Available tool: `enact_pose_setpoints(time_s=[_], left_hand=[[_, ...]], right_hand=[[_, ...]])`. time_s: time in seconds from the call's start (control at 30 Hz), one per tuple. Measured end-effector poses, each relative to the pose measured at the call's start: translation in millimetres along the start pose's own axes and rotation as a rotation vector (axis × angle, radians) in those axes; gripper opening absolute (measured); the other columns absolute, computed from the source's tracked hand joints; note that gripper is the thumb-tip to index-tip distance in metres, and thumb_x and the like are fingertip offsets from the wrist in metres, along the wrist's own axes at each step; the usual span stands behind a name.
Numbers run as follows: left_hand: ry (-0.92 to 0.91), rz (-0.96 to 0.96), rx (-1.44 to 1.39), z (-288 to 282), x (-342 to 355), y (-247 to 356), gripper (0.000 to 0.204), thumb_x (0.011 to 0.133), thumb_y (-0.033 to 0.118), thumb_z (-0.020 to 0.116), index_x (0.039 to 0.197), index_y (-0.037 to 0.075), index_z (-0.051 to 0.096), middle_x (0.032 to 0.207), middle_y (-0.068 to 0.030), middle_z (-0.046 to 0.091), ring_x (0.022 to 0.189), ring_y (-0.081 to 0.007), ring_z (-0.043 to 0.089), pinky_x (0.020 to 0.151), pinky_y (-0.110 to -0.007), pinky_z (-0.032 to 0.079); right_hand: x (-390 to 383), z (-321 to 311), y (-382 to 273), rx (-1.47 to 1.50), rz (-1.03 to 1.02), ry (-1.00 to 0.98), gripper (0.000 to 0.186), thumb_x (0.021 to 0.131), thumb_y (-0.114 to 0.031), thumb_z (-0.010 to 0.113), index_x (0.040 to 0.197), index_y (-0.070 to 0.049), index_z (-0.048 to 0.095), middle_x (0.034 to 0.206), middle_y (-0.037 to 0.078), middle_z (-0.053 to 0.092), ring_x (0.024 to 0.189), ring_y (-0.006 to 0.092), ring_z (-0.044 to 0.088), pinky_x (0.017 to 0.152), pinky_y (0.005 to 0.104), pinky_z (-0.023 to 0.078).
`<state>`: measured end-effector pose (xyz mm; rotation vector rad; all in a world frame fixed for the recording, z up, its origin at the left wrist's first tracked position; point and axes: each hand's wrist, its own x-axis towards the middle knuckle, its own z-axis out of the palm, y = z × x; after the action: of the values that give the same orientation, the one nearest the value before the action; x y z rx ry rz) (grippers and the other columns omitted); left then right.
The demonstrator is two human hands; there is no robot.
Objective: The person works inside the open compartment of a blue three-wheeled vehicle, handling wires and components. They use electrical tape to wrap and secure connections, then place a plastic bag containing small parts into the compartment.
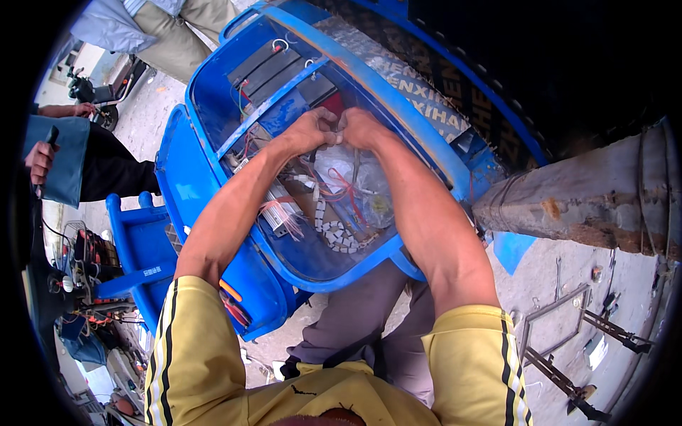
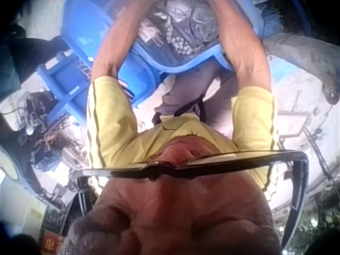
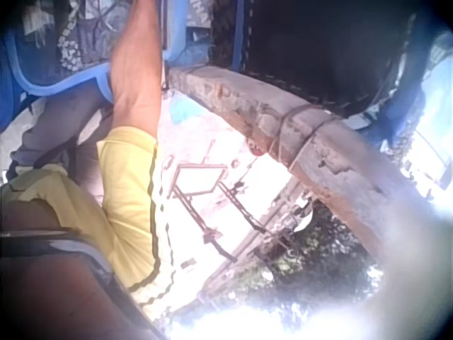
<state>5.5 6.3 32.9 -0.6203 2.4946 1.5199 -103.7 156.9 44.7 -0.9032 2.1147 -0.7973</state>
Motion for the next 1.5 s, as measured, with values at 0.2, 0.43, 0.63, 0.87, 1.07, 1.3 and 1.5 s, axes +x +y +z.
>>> enact_pose_setpoints(time_s=[0.2, 0.43, 0.63, 0.87, 1.07, 1.3, 1.5], left_hand=[[0.108, 0.111, 0.3, -6.6, -8.4, -1.2, 0.055, 0.082, 0.004, 0.08, 0.131, 0.0, 0.057, 0.099, -0.0171, 0.072, 0.098, -0.0313, 0.07, 0.086, -0.042, 0.054], [0.042, 0.168, 0.385, -10.8, -4.1, -8.9, 0.038, 0.084, 0.002, 0.074, 0.121, -0.003, 0.064, 0.105, -0.0212, 0.073, 0.104, -0.0352, 0.071, 0.09, -0.043, 0.054], [0.011, 0.108, 0.36, -9.5, -6.0, -1.5, 0.03, 0.086, 0.003, 0.074, 0.116, -0.001, 0.071, 0.106, -0.0233, 0.075, 0.108, -0.0371, 0.071, 0.09, -0.044, 0.055], [-0.025, 0.097, 0.215, -7.0, 7.5, -20.3, 0.027, 0.082, 0.0, 0.076, 0.109, -0.001, 0.072, 0.094, -0.0138, 0.075, 0.088, -0.0246, 0.071, 0.081, -0.037, 0.055], [-0.037, -0.086, 0.057, -4.9, 6.7, -8.8, 0.041, 0.077, -0.008, 0.075, 0.116, 0.0, 0.069, 0.1, -0.013, 0.073, 0.093, -0.0229, 0.067, 0.083, -0.035, 0.053], [-0.14, -0.009, 0.092, 6.2, 13.6, -43.1, 0.06, 0.071, -0.014, 0.074, 0.128, 0.0, 0.059, 0.114, -0.0164, 0.07, 0.111, -0.0259, 0.065, 0.092, -0.038, 0.052], [-0.115, 0.129, 0.209, 11.5, 5.7, -28.6, 0.054, 0.077, -0.007, 0.074, 0.128, 0.003, 0.056, 0.117, -0.0171, 0.068, 0.117, -0.0318, 0.063, 0.098, -0.04, 0.051]], right_hand=[[3.1, 6.7, 5.8, -0.223, 0.009, -0.018, 0.034, 0.083, -0.016, 0.076, 0.113, 0.001, 0.072, 0.1, 0.019, 0.074, 0.098, 0.0294, 0.071, 0.086, 0.0403, 0.054], [0.5, 1.9, 4.2, -0.152, 0.105, -0.055, 0.04, 0.089, -0.015, 0.066, 0.125, 0.001, 0.068, 0.13, 0.027, 0.067, 0.129, 0.0389, 0.06, 0.105, 0.0442, 0.049], [-5.1, -1.3, -3.9, -0.158, 0.075, -0.049, 0.037, 0.094, -0.025, 0.064, 0.121, 0.0, 0.071, 0.122, 0.026, 0.07, 0.124, 0.0378, 0.064, 0.102, 0.0434, 0.05], [6.7, 8.8, 9.4, 0.01, 0.048, -0.053, 0.035, 0.097, -0.03, 0.067, 0.115, 0.0, 0.073, 0.105, 0.02, 0.075, 0.105, 0.0316, 0.071, 0.093, 0.0428, 0.052], [7.7, 5.9, 10.8, 0.06, 0.047, -0.043, 0.03, 0.096, -0.026, 0.067, 0.109, -0.001, 0.075, 0.103, 0.018, 0.076, 0.105, 0.0324, 0.072, 0.092, 0.043, 0.053], [-5.8, -1.0, -11.0, -0.108, 0.01, -0.048, 0.036, 0.091, -0.029, 0.062, 0.099, 0.003, 0.076, 0.104, 0.027, 0.074, 0.107, 0.0408, 0.07, 0.09, 0.0459, 0.053], [3.4, 1.5, 2.1, -0.148, 0.049, 0.008, 0.036, 0.091, -0.026, 0.06, 0.105, 0.003, 0.075, 0.114, 0.029, 0.071, 0.118, 0.0431, 0.065, 0.097, 0.047, 0.052]])
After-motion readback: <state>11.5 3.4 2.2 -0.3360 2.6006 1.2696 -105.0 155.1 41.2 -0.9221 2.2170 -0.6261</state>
